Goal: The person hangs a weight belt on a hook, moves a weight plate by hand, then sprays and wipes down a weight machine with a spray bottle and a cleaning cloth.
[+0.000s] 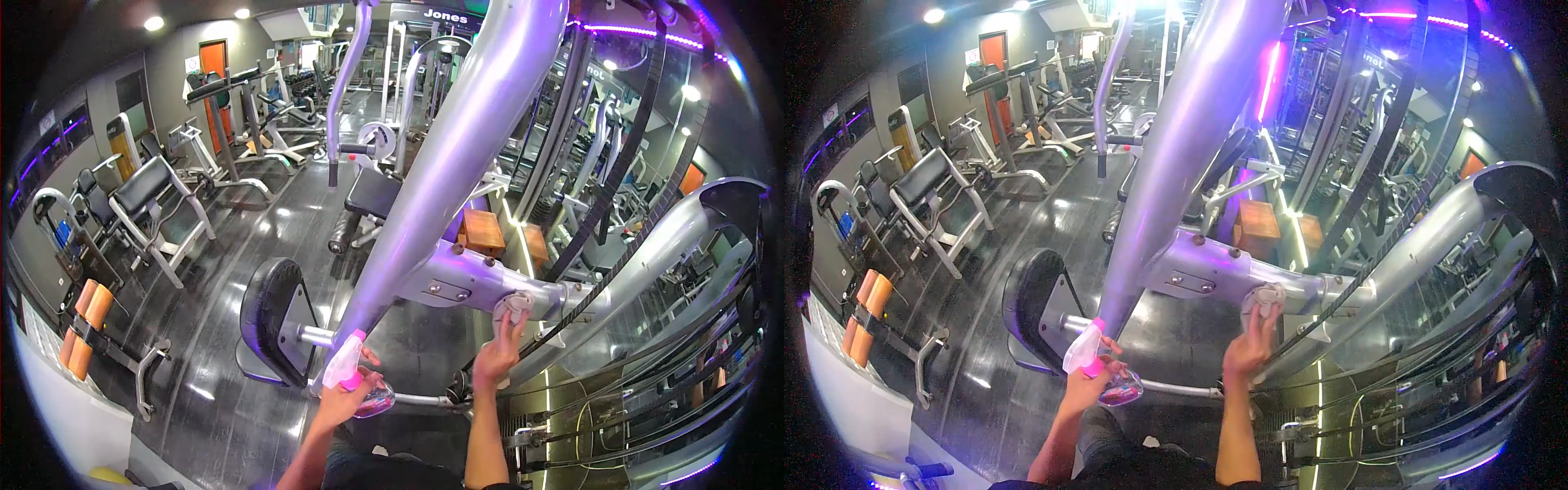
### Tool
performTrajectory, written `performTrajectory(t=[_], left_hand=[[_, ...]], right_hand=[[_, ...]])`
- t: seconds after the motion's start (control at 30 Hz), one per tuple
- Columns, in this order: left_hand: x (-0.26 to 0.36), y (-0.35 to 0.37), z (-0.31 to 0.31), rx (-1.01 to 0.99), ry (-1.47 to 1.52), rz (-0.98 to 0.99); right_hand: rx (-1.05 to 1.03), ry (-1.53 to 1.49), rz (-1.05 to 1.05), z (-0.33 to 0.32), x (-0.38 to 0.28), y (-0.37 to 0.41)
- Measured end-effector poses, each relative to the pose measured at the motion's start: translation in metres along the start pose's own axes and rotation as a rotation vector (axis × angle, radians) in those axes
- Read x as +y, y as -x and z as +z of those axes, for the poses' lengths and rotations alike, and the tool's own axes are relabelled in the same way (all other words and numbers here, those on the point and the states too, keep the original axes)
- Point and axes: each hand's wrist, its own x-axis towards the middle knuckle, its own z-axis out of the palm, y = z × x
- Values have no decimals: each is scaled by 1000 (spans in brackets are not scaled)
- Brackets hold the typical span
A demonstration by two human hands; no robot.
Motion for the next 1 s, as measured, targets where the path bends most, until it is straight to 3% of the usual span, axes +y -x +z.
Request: performTrajectory(t=[0.07,0.13,0.2,0.3,0.4,0.47,0.57,0.73,0.87,0.93,1.0], left_hand=[[0,1,1,1,-49,-19],[0,6,1,7,-100,-43],[2,8,1,54,-14,22],[9,10,-6,101,-47,-51],[13,13,-16,150,-98,-48],[11,14,-21,186,-82,-24],[7,18,-22,210,-66,-19],[6,24,-22,187,-47,-47],[6,26,-20,170,-51,-46],[3,26,-19,145,-49,-60],[1,23,-15,131,-50,-51]], right_hand=[[-137,-199,96,6,-27,16],[-236,-268,-169,28,-37,32],[-105,-401,-602,52,-59,20],[-106,-334,-749,69,-96,-15],[-103,-345,-732,83,-114,-23],[-171,-336,-775,82,-101,-5],[-459,-296,-1002,76,-81,15],[-515,-337,-1004,51,-85,-16],[-349,-355,-897,29,-88,-45],[-79,-242,-670,29,-83,-55],[-144,-191,-578,29,-75,-54]])
